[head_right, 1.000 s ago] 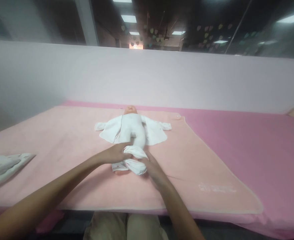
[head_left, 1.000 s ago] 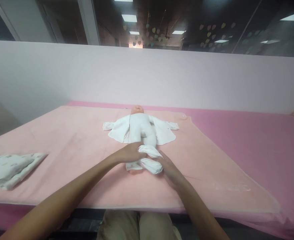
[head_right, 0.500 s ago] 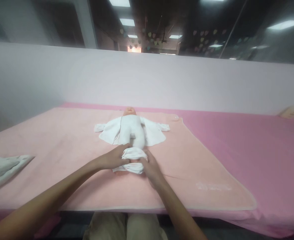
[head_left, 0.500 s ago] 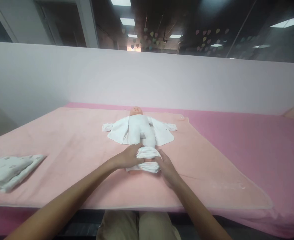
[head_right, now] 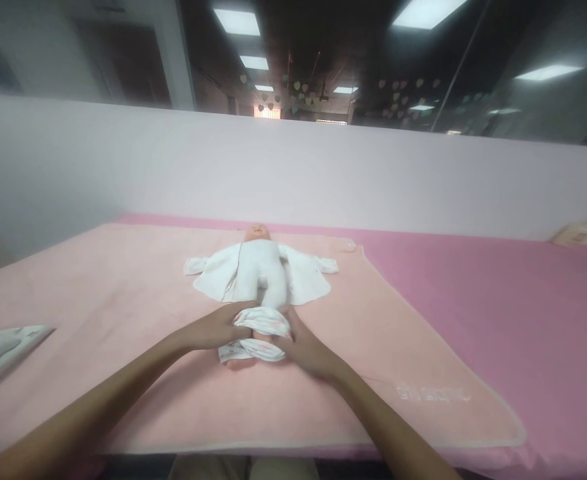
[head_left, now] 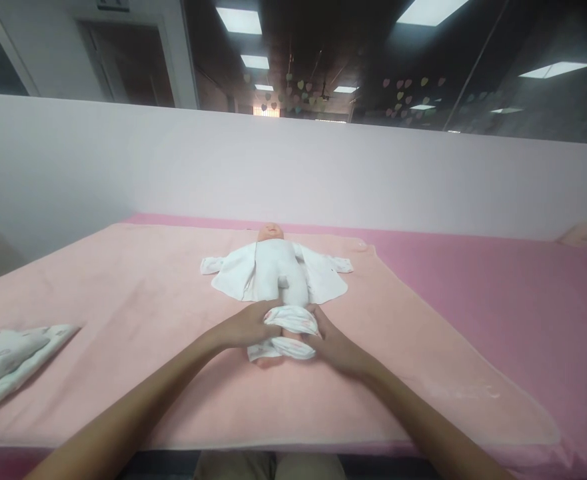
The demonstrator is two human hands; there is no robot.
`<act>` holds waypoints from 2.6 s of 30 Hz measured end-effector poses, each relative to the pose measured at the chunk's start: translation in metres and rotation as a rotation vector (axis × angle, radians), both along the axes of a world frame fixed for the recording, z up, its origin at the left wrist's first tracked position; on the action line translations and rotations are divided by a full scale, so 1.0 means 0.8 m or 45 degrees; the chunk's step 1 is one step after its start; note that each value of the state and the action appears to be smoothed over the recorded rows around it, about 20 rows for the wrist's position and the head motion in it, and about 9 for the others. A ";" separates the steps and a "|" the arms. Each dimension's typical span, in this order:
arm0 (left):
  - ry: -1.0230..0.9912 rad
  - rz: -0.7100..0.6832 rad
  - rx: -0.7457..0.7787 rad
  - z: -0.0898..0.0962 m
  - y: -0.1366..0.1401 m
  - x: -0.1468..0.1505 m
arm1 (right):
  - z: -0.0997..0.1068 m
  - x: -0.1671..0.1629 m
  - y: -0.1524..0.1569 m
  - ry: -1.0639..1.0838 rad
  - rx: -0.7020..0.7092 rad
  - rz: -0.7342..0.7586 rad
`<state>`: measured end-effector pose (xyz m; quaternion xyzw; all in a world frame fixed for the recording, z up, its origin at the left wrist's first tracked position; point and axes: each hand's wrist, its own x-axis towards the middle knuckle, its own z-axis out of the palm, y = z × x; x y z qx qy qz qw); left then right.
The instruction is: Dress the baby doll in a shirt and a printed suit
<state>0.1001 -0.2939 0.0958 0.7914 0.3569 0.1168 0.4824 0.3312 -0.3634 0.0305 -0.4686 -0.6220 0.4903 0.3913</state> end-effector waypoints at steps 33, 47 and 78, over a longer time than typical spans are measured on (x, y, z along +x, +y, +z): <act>-0.252 0.069 0.058 -0.014 0.012 0.002 | 0.009 0.011 0.025 -0.123 0.284 0.108; -0.227 0.027 0.240 -0.024 0.014 0.012 | -0.007 0.018 0.032 -0.065 0.283 -0.109; -0.443 0.282 -0.316 -0.041 0.081 -0.018 | 0.070 -0.002 0.143 -0.615 0.215 0.133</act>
